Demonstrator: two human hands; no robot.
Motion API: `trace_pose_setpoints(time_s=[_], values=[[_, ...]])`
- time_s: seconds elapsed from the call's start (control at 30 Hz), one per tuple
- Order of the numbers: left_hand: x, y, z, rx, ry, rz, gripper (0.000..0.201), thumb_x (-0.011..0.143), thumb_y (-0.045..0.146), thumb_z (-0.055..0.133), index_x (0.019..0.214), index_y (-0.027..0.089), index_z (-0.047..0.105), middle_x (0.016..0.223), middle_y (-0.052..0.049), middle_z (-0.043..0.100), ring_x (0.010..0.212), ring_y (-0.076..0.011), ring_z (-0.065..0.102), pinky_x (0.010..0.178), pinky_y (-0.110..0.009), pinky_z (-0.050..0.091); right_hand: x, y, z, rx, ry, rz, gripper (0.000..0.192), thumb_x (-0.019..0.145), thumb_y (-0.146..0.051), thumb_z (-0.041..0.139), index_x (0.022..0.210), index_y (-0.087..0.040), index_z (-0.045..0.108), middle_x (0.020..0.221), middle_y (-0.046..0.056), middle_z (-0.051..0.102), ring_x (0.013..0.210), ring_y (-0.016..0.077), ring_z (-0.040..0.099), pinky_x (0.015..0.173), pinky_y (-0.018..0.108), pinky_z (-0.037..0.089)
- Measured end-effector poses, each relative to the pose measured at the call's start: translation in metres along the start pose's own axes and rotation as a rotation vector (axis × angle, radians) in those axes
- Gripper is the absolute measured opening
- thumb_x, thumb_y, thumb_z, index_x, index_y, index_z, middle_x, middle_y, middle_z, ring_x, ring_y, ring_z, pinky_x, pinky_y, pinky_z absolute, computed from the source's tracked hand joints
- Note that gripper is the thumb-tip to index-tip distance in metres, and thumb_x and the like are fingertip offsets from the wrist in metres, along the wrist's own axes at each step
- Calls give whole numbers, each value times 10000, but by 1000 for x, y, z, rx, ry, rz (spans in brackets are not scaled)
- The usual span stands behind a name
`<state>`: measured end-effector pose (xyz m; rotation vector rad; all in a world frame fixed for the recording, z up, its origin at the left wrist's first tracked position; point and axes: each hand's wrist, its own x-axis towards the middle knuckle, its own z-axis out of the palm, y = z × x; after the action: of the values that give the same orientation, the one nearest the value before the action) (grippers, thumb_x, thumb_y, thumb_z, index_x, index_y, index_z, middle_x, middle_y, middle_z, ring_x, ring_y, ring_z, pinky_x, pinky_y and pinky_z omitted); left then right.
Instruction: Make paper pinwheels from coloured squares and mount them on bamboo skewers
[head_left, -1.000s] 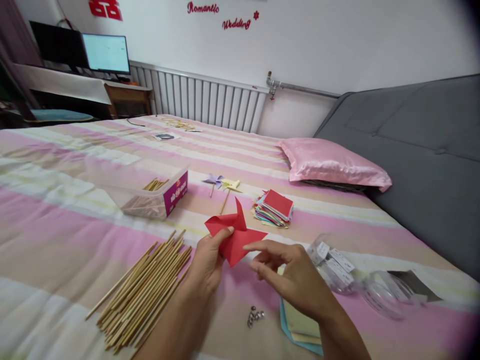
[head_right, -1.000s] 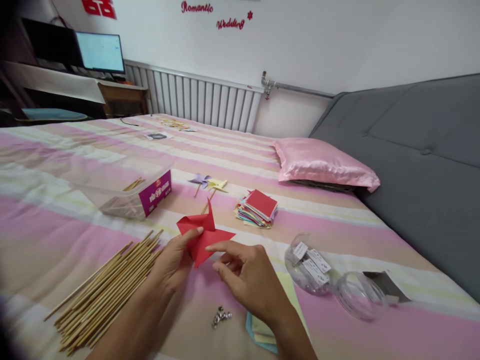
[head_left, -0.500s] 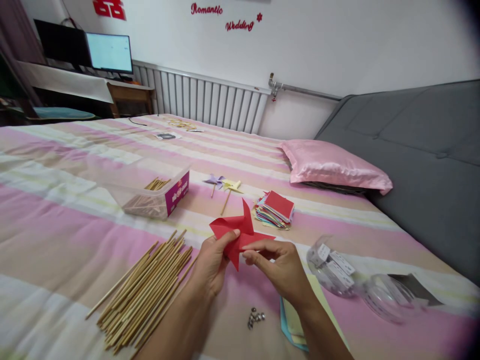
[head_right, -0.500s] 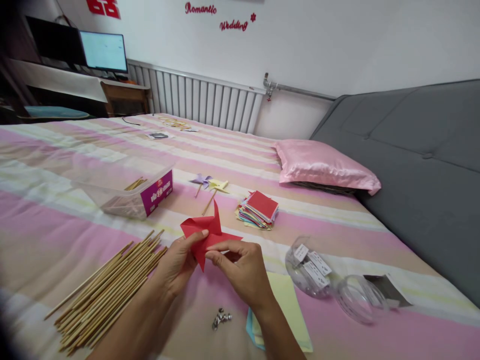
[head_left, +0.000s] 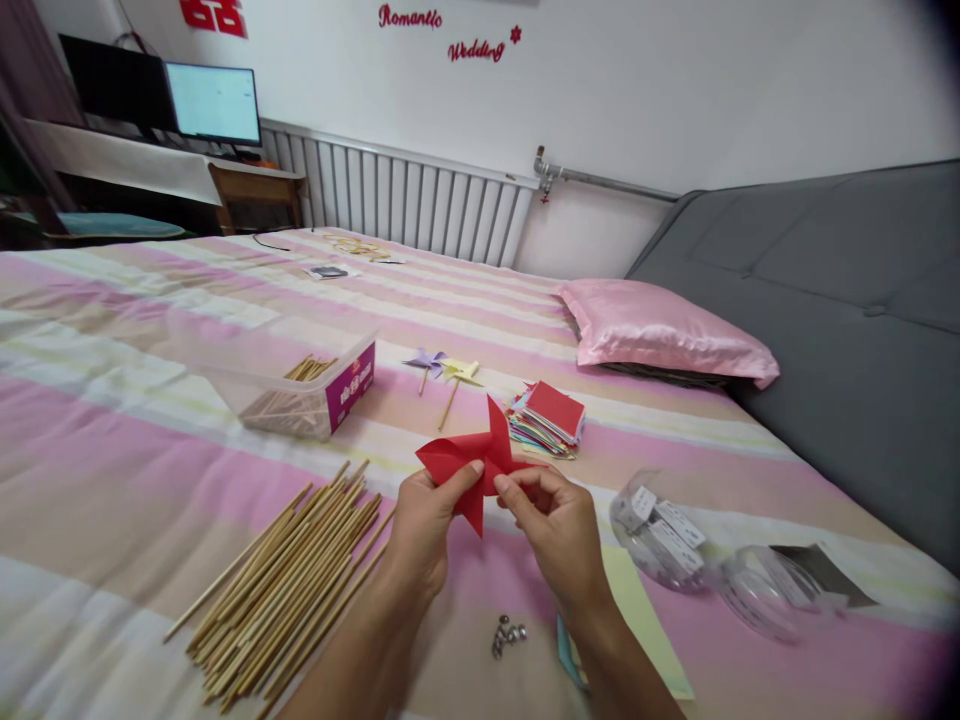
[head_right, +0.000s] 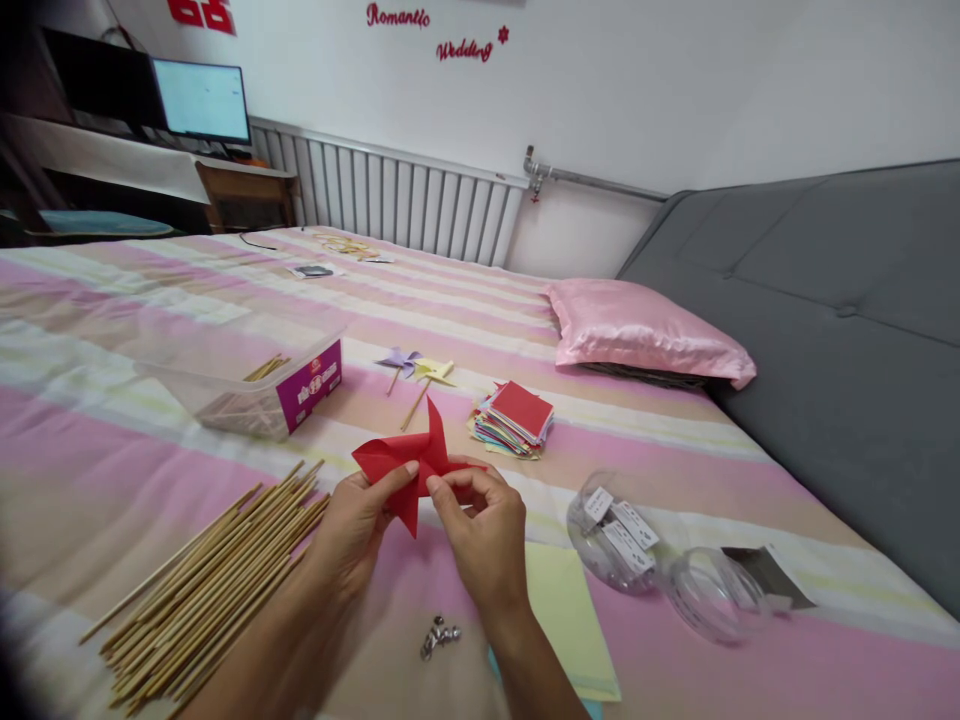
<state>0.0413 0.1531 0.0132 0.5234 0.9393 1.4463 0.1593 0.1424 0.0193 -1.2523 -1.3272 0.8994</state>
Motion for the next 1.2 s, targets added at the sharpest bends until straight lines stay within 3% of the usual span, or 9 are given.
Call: trace_pose_setpoints(time_s=[0.27,0.7,0.93,1.03,1.2], values=[[-3,0,2,60,-35,49,223,613,224,780,797,109,729,776,-68,735,691,-146,631,674,-223,478,1,5,1,-15,76,-34,209,747,-352,652,694,-150,649,1050,106,626,729,171,640,617,285,516],[-4,-2,3,118,-51,98,258,606,232,780,828,107,736,775,-86,738,711,-194,652,704,-275,496,2,3,-1,-63,80,-23,222,732,-372,665,693,-155,688,998,99,633,705,172,635,636,305,537],[-3,-3,3,88,-47,65,211,606,232,780,766,106,729,729,-71,729,694,-172,642,682,-247,487,-1,2,1,-40,93,-35,223,724,-369,670,680,-151,658,1022,105,641,741,179,642,653,298,532],[-4,-2,3,12,-60,15,210,615,216,775,789,111,723,747,-64,728,715,-158,647,680,-225,486,-3,3,4,37,148,-37,252,687,-356,708,794,-171,573,1094,105,621,735,168,650,638,288,525],[-5,-1,4,-70,-50,-45,205,628,195,761,811,115,714,766,-53,729,702,-128,645,667,-194,482,-4,4,9,220,204,7,551,646,-335,748,1070,-213,417,1080,96,621,749,167,655,683,310,520]])
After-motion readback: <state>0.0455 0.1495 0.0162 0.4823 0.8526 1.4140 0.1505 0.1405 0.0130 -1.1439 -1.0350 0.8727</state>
